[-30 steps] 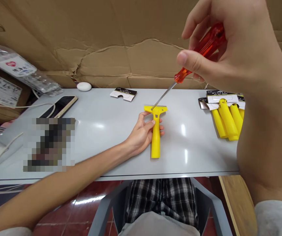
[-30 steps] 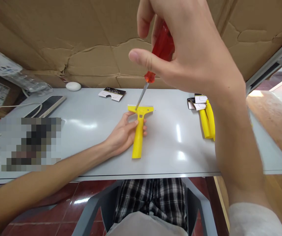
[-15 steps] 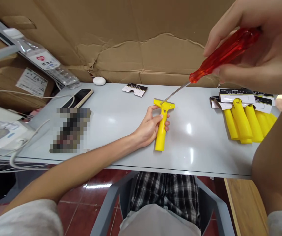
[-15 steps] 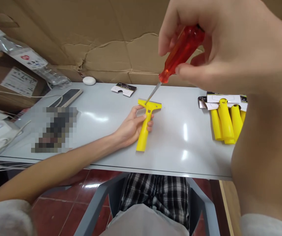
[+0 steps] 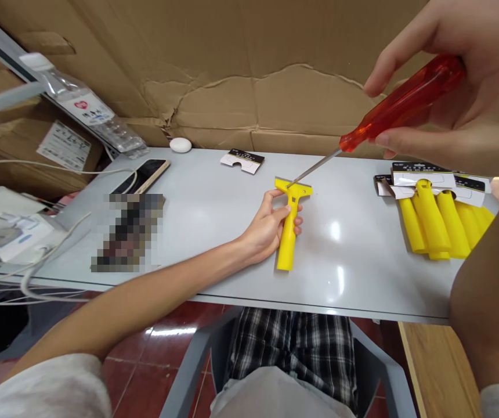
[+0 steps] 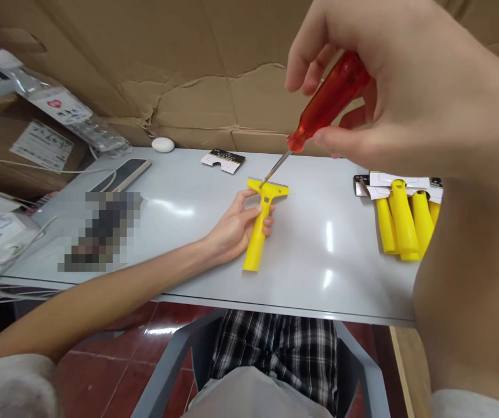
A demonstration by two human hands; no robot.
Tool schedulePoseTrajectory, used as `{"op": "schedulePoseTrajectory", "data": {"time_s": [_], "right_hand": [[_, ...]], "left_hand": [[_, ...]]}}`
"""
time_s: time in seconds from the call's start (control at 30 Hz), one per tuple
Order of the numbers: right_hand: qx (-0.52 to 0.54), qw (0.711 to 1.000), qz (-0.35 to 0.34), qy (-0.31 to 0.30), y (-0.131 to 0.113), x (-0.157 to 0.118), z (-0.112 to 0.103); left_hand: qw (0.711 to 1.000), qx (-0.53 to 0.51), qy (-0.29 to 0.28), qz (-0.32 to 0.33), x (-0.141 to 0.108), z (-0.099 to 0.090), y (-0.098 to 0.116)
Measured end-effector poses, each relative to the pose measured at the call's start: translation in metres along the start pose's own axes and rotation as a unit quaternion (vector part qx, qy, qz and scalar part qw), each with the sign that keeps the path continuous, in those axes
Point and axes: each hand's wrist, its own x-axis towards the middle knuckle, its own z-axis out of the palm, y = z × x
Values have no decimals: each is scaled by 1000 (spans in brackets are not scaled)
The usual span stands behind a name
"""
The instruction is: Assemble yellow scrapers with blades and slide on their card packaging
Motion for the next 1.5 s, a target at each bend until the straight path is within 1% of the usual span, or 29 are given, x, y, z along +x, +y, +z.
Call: {"op": "schedulePoseTrajectory", "data": {"time_s": [0.07, 0.1, 0.13, 0.23, 0.4, 0.57, 0.63, 0.7, 0.77, 0.83, 0.93, 1.1, 1.23, 1.37, 1.5], "right_hand": [[-92, 994, -31, -43, 0, -1, -3], [-115, 991, -42, -62, 0, -1, -3], [-115, 989, -46, -74, -1, 0, -3], [-115, 989, -45, -81, -4, 2, -2], [-169, 984, -21, -56, -5, 1, -5], [-218, 976, 11, 1, 5, 3, -2], [-229, 973, 6, 12, 9, 4, 0], [-225, 974, -5, 6, 11, 4, -1], [-202, 979, -12, -17, 10, 2, -3], [-176, 984, -18, -33, 7, 1, -4], [-162, 986, -18, -37, 0, 0, -2], [-191, 981, -3, -30, 0, 2, -2], [-216, 976, -5, -23, 2, 5, 1], [-191, 981, 22, 2, -8, 10, 14], [-157, 988, 7, 2, -16, 11, 22]], "left_hand": [[1000, -1, 0, 2, 1, -1, -1], [1000, -2, 1, 2, 1, -1, -2], [1000, -2, 0, 2, 2, -2, -2], [1000, -3, -2, 1, 2, -2, -2], [1000, -1, -3, 2, 2, -2, -1], [1000, -3, -10, 3, 1, -2, -1], [1000, -4, -9, 3, 1, -2, -1], [1000, -4, -8, 2, 1, -2, 0], [1000, -7, -10, 1, 0, -2, 0], [1000, -9, -12, 2, 0, -2, 0], [1000, -9, -12, 1, 0, -2, 0], [1000, -4, -7, 0, 1, -2, 0], [1000, -5, -2, -3, 1, -1, 0], [1000, -9, 7, -11, 0, 1, 2], [1000, -11, 19, -12, -1, 2, 4]]}}
